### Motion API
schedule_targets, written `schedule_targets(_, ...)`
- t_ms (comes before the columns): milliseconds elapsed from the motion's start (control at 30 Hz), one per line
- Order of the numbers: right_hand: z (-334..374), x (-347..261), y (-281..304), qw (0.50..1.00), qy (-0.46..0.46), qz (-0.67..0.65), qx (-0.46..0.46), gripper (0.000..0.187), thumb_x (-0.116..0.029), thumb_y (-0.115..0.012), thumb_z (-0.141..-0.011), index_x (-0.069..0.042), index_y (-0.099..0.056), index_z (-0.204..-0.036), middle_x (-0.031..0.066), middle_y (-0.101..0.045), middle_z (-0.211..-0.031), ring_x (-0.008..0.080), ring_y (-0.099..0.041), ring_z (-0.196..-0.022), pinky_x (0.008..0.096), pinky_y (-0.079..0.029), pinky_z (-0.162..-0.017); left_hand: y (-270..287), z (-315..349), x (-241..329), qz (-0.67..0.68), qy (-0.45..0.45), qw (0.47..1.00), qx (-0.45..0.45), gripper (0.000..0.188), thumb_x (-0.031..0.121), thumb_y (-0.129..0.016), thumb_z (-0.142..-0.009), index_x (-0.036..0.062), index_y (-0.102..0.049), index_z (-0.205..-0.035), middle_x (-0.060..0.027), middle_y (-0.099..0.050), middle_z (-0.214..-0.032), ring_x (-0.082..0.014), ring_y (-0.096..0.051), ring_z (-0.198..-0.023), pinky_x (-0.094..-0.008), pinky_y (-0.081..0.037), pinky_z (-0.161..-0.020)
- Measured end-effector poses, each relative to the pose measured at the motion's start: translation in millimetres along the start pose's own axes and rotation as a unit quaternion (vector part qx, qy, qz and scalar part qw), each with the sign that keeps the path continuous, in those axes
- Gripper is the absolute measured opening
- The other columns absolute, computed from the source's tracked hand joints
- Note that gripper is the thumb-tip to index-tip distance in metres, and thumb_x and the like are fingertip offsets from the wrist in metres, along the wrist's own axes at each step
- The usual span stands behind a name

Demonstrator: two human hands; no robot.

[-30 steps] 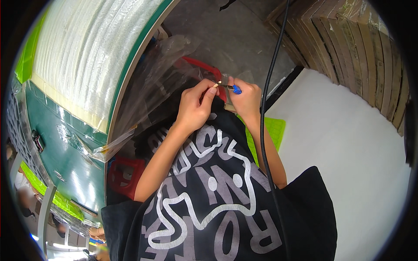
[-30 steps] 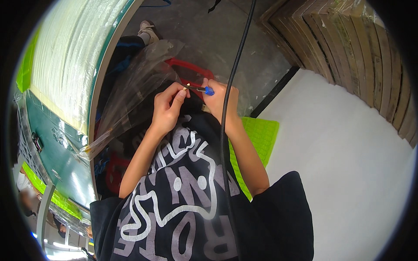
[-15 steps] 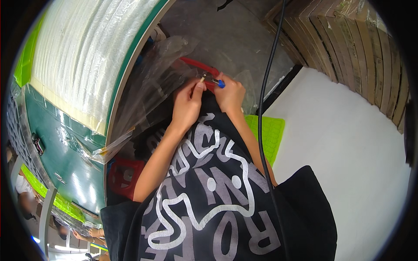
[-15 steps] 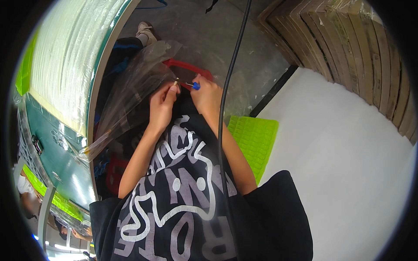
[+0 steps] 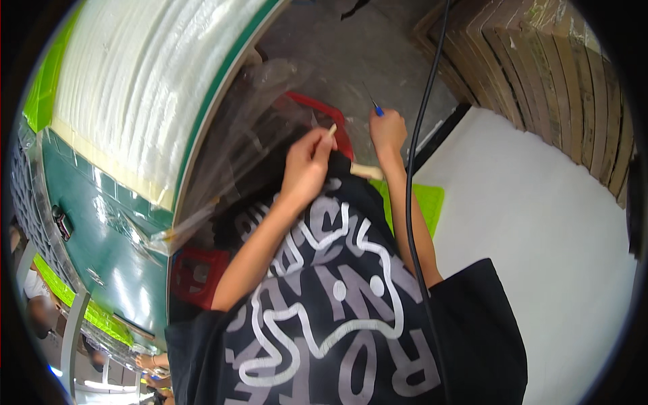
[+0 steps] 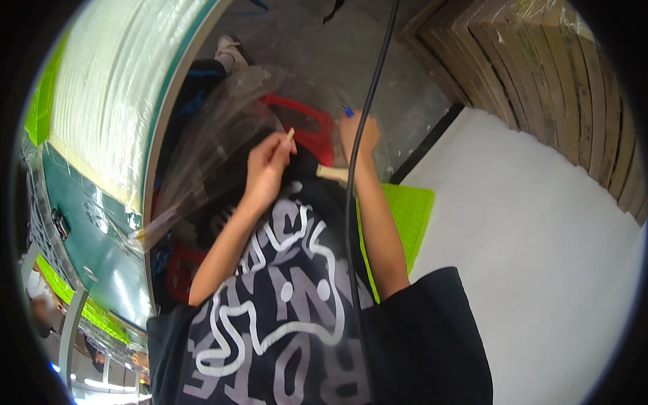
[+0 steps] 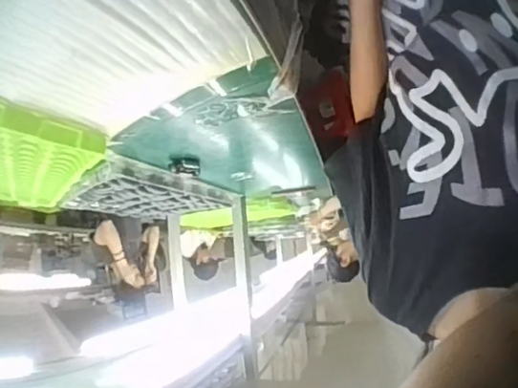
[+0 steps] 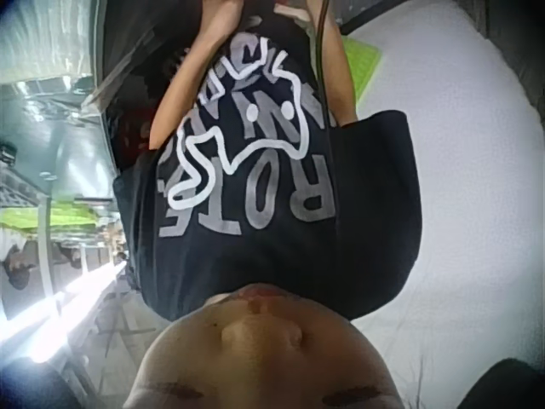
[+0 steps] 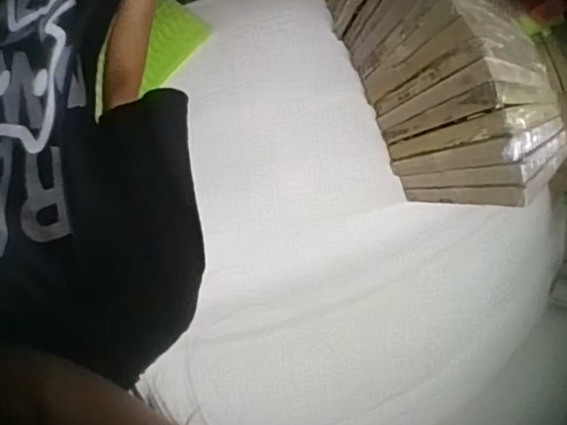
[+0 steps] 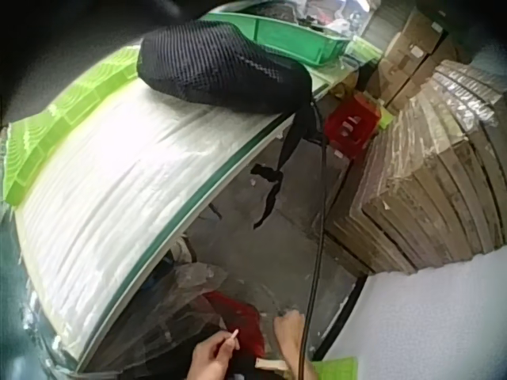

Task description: The recorder uses a utility knife to trim small rubber or foam components on a factory assembly line workstation.

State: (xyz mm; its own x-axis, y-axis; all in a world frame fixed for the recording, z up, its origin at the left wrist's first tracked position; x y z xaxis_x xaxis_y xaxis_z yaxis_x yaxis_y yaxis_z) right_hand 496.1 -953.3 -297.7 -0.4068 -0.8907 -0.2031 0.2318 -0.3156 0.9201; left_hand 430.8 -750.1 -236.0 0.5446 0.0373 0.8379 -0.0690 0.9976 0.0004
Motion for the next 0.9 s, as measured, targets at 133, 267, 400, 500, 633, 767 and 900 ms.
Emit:
schedule_targets(133,31,-46,16,0.991,0.091,-0.098,-0.025,0.028,-0.028,-0.057,-0.075,-0.001,-0.062,-0.07,0.0234,-0.053,-0.062,0.0415,-0.055,-0.065,0.0433,-0.044,-0.057,-1,4,3,0.063,0.005,0.998,-0.021,0.02,0.018,-0.045,-0.089,0.0034,-0.054,-0.08,0.0024,-0.04,-0.059,-0.006,-0.036,-0.057,-0.0226,-0.029,-0.052)
schedule_targets(267,55,-70,38,0.953,0.202,-0.226,-0.018,0.017,-0.014,-0.061,-0.075,0.001,-0.06,-0.068,0.0216,-0.047,-0.055,0.0378,-0.047,-0.049,0.0355,-0.036,-0.045,1,1,2,0.117,0.03,0.992,-0.04,0.022,0.019,-0.043,-0.091,0.0028,-0.055,-0.083,0.0033,-0.039,-0.06,-0.0047,-0.035,-0.056,-0.0209,-0.027,-0.051)
schedule_targets(400,61,-72,52,0.948,0.23,-0.221,-0.012,0.018,-0.013,-0.063,-0.075,0.002,-0.058,-0.066,0.021,-0.044,-0.053,0.0382,-0.043,-0.048,0.0358,-0.034,-0.043,4,2,7,0.114,0.021,0.993,-0.036,0.02,0.018,-0.044,-0.091,0.002,-0.055,-0.086,0.0031,-0.042,-0.062,-0.0041,-0.037,-0.059,-0.0196,-0.029,-0.053)
schedule_targets(500,62,-79,63,0.948,0.248,-0.201,-0.007,0.021,-0.013,-0.063,-0.075,0.002,-0.056,-0.063,0.0206,-0.043,-0.052,0.0381,-0.042,-0.047,0.0356,-0.034,-0.043,4,1,16,0.11,-0.015,0.994,-0.023,0.016,0.015,-0.048,-0.09,0.0011,-0.055,-0.088,0.0023,-0.048,-0.069,-0.0039,-0.04,-0.064,-0.0188,-0.032,-0.057)
schedule_targets(633,62,-81,69,0.946,0.265,-0.188,0.013,0.025,-0.013,-0.063,-0.076,0.002,-0.052,-0.059,0.02,-0.042,-0.05,0.038,-0.041,-0.046,0.0353,-0.033,-0.042,4,0,16,0.114,-0.014,0.993,-0.018,0.013,0.013,-0.05,-0.088,0.0007,-0.054,-0.09,0.0017,-0.052,-0.074,-0.004,-0.043,-0.068,-0.0186,-0.034,-0.061)
schedule_targets(767,63,-80,70,0.949,0.263,-0.175,0.014,0.025,-0.014,-0.063,-0.076,0.002,-0.053,-0.06,0.0201,-0.043,-0.051,0.0384,-0.042,-0.047,0.0358,-0.034,-0.043,5,3,21,0.107,-0.029,0.994,-0.006,0.012,0.012,-0.051,-0.088,0.0007,-0.054,-0.091,0.0018,-0.051,-0.073,-0.0043,-0.043,-0.067,-0.019,-0.034,-0.06)
schedule_targets(900,66,-83,70,0.945,0.283,-0.16,0.028,0.023,-0.015,-0.064,-0.075,0.001,-0.055,-0.061,0.0199,-0.046,-0.052,0.0382,-0.048,-0.05,0.037,-0.036,-0.044,5,3,22,0.095,-0.032,0.995,-0.003,0.012,0.012,-0.051,-0.087,0.0008,-0.054,-0.091,0.0015,-0.052,-0.072,-0.0047,-0.044,-0.067,-0.0194,-0.035,-0.06)
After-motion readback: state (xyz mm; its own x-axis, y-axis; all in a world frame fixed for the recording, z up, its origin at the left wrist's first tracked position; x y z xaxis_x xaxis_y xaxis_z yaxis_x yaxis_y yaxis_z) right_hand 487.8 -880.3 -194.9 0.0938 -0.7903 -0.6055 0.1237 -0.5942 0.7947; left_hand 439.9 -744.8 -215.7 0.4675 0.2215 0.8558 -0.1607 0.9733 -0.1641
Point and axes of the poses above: each hand's wrist, its own z-axis away from the middle knuckle, its own y-axis out of the back of the hand, x = y × z, the point moved 10 cm from there along -z, towards the middle knuckle
